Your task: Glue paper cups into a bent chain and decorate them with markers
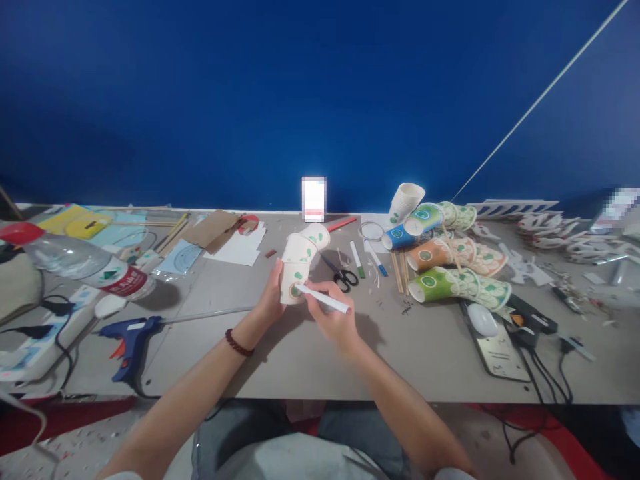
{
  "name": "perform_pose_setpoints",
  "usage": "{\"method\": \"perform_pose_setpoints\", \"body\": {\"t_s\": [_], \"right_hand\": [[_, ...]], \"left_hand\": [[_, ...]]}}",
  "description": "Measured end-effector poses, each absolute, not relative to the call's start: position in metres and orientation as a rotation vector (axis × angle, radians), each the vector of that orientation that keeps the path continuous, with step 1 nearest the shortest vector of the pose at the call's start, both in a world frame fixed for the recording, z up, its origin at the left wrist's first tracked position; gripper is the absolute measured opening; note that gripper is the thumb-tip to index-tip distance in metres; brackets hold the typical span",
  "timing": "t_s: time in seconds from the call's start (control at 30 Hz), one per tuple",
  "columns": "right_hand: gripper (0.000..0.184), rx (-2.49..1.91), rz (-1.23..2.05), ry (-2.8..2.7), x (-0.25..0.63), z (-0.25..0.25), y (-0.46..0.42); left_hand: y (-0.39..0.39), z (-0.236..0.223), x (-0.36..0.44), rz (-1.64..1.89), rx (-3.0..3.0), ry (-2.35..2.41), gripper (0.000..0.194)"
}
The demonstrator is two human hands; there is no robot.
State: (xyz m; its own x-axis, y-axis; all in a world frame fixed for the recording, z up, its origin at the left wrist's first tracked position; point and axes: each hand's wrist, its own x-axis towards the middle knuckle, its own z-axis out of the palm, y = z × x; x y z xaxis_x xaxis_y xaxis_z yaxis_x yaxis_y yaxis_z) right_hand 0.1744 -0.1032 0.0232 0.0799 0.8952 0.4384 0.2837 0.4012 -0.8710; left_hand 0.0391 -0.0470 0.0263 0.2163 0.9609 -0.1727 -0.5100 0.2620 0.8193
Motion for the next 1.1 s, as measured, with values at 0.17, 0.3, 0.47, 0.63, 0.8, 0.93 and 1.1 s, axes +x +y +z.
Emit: {"method": "perform_pose_setpoints", "body": {"t_s": [0.17,0.3,0.47,0.63,0.8,0.93,1.1], "right_hand": [[0.008,-1.083,0.632,-1.481,0.173,0.022,-0.102],[0.013,-1.102,0.708,-1.4,0.175,0.017,-0.102],[0.014,-1.076,0.766,-1.32,0.175,0.013,-0.103],[0.015,-1.06,0.786,-1.338,0.173,0.012,-0.103],[0.014,-1.088,0.746,-1.402,0.174,0.012,-0.103],[0.014,-1.098,0.74,-1.411,0.173,0.011,-0.104],[0.015,-1.092,0.768,-1.333,0.172,0.012,-0.104]], "left_hand": [[-0.046,0.026,0.04,1.16,0.699,0.812,0.064],[-0.047,0.026,0.039,1.168,0.71,0.835,0.063],[-0.048,0.029,0.039,1.153,0.735,0.824,0.063],[-0.047,0.027,0.039,1.156,0.707,0.829,0.064],[-0.045,0.02,0.038,1.169,0.663,0.82,0.061],[-0.045,0.019,0.039,1.19,0.622,0.812,0.058],[-0.047,0.024,0.039,1.178,0.676,0.815,0.06]]}}
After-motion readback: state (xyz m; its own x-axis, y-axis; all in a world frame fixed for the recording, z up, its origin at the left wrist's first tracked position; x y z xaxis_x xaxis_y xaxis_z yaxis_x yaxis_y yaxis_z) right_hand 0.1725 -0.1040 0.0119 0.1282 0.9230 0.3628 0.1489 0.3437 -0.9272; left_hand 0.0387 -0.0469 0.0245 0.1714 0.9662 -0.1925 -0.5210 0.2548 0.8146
